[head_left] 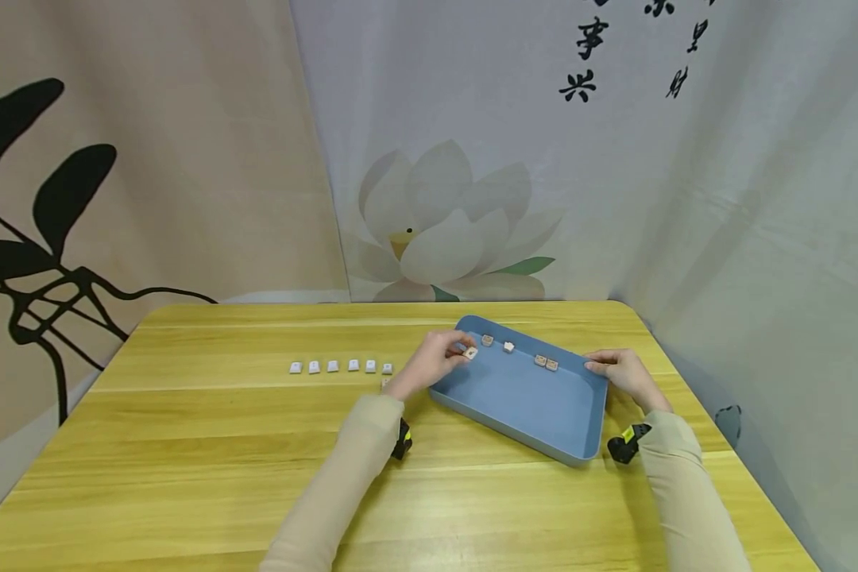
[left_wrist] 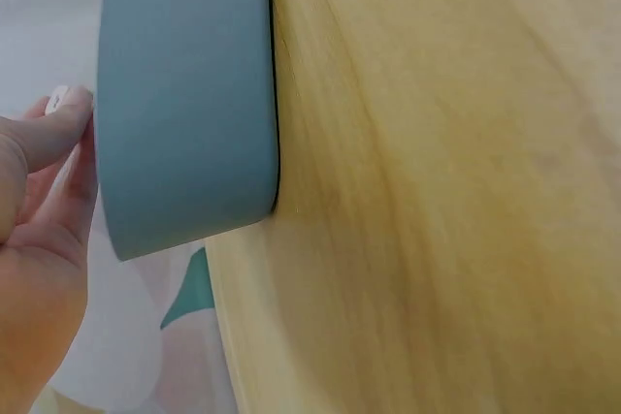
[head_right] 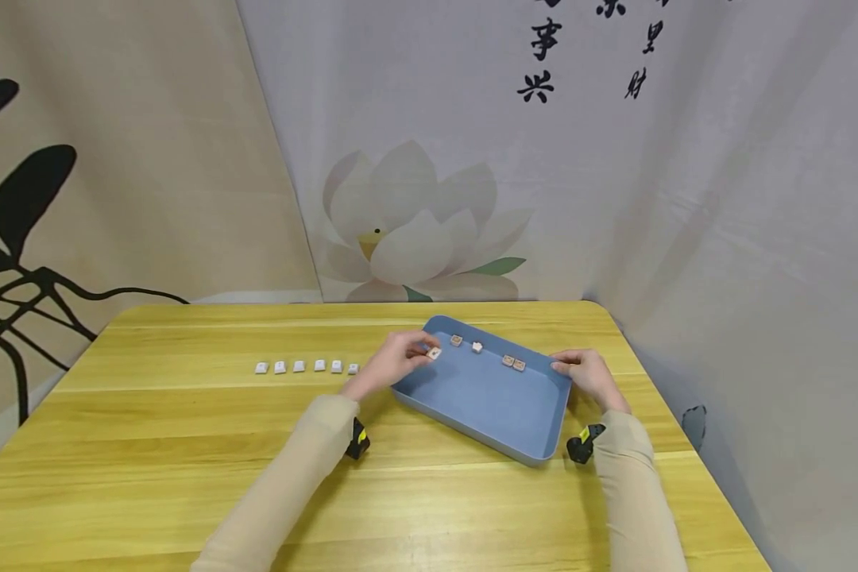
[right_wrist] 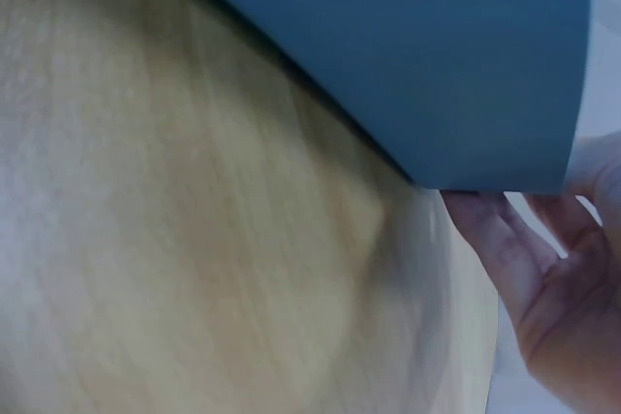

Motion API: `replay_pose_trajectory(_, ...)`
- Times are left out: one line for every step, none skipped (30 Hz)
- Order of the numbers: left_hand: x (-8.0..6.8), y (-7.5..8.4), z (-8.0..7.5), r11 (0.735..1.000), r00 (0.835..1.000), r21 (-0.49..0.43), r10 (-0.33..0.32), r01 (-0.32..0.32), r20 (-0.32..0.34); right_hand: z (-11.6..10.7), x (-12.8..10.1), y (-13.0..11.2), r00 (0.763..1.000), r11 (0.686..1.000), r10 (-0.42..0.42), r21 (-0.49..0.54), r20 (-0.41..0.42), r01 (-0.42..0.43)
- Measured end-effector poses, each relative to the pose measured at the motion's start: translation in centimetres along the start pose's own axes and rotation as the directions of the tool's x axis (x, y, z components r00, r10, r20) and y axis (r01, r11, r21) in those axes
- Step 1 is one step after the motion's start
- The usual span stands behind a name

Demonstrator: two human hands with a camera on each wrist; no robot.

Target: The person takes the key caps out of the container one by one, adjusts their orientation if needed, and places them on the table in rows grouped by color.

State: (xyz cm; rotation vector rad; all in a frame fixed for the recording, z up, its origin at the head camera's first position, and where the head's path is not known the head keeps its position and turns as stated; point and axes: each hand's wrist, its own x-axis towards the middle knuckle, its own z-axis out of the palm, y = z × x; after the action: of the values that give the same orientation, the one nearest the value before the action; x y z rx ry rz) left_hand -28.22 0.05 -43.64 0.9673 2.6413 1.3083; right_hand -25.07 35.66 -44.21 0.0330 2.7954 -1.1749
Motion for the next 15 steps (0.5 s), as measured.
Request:
replay_pose_trajectory(-0.2, 0.0, -0.1, 1.000, 1.000, -0.022, 0.002, -0.002, -0.003, 0.0, 0.0, 0.0, 1.000, 1.000, 0.002, 0.001, 0.002, -0.002)
replay_pose_trajectory(-0.4, 0.0, -0.1, 0.999, 1.000, -0.039, 0.003, -0.004, -0.009, 0.0, 0.0, 0.0, 1.000, 1.000, 0.005, 0.004, 0.004, -0.005)
replay_pose_trajectory(-0.7, 0.1, -0.2, 0.998, 1.000, -0.056, -0.005, 0.004, -0.014, 0.0, 0.0, 0.0, 1.000, 1.000, 0.007, 0.007, 0.006, -0.007)
replay_pose_trajectory(-0.9, 0.1, -0.3, 0.997, 1.000, -0.071, -0.012, 0.010, -0.022, 0.0, 0.0, -0.1, 1.000, 1.000, 0.009, 0.009, 0.008, -0.009)
replay_pose_trajectory(-1.1, 0.0, -0.4, 0.996, 0.999, -0.091, -0.018, 0.015, -0.032, 0.0, 0.0, -0.1, 1.000, 1.000, 0.009, 0.011, 0.010, -0.010)
replay_pose_trajectory(-1.3, 0.0, -0.5, 0.995, 0.999, -0.103, -0.023, 0.019, -0.044, 0.0, 0.0, -0.1, 1.000, 1.000, 0.010, 0.012, 0.011, -0.010)
replay_pose_trajectory(-1.5, 0.0, -0.6, 0.993, 0.998, -0.113, -0.025, 0.018, -0.056, 0.0, 0.0, -0.1, 1.000, 1.000, 0.010, 0.013, 0.011, -0.010)
replay_pose_trajectory(-1.7, 0.0, -0.7, 0.993, 0.997, -0.116, -0.024, 0.016, -0.069, 0.0, 0.0, -0.1, 1.000, 1.000, 0.010, 0.012, 0.010, -0.010)
replay_pose_trajectory(-1.9, 0.0, -0.8, 0.993, 0.997, -0.115, -0.026, 0.017, -0.078, 0.0, 0.0, 0.0, 1.000, 1.000, 0.010, 0.011, 0.008, -0.010)
replay_pose_trajectory(-2.0, -0.1, -1.0, 0.993, 0.996, -0.117, -0.028, 0.018, -0.085, 0.0, 0.1, 0.0, 1.000, 1.000, 0.009, 0.010, 0.006, -0.010)
replay_pose_trajectory(-2.2, -0.1, -1.1, 0.993, 0.995, -0.118, -0.031, 0.020, -0.092, 0.0, 0.1, 0.0, 1.000, 1.000, 0.007, 0.008, 0.004, -0.007)
replay_pose_trajectory(-2.4, -0.2, -1.2, 0.992, 0.995, -0.121, -0.037, 0.025, -0.097, 0.0, 0.1, 0.1, 1.000, 1.000, 0.004, 0.006, 0.002, -0.004)
replay_pose_trajectory(-2.5, -0.2, -1.4, 0.991, 0.994, -0.127, -0.045, 0.032, -0.101, 0.0, 0.1, 0.1, 1.000, 1.000, 0.001, 0.004, 0.000, -0.001)
replay_pose_trajectory(-2.7, -0.3, -1.5, 0.990, 0.993, -0.133, -0.059, 0.045, -0.104, 0.0, 0.2, 0.2, 1.000, 1.000, -0.001, 0.002, -0.003, 0.001)
replay_pose_trajectory(-2.9, -0.3, -1.6, 0.989, 0.991, -0.139, -0.074, 0.059, -0.107, 0.0, 0.2, 0.2, 1.000, 1.000, -0.003, 0.001, -0.005, 0.003)
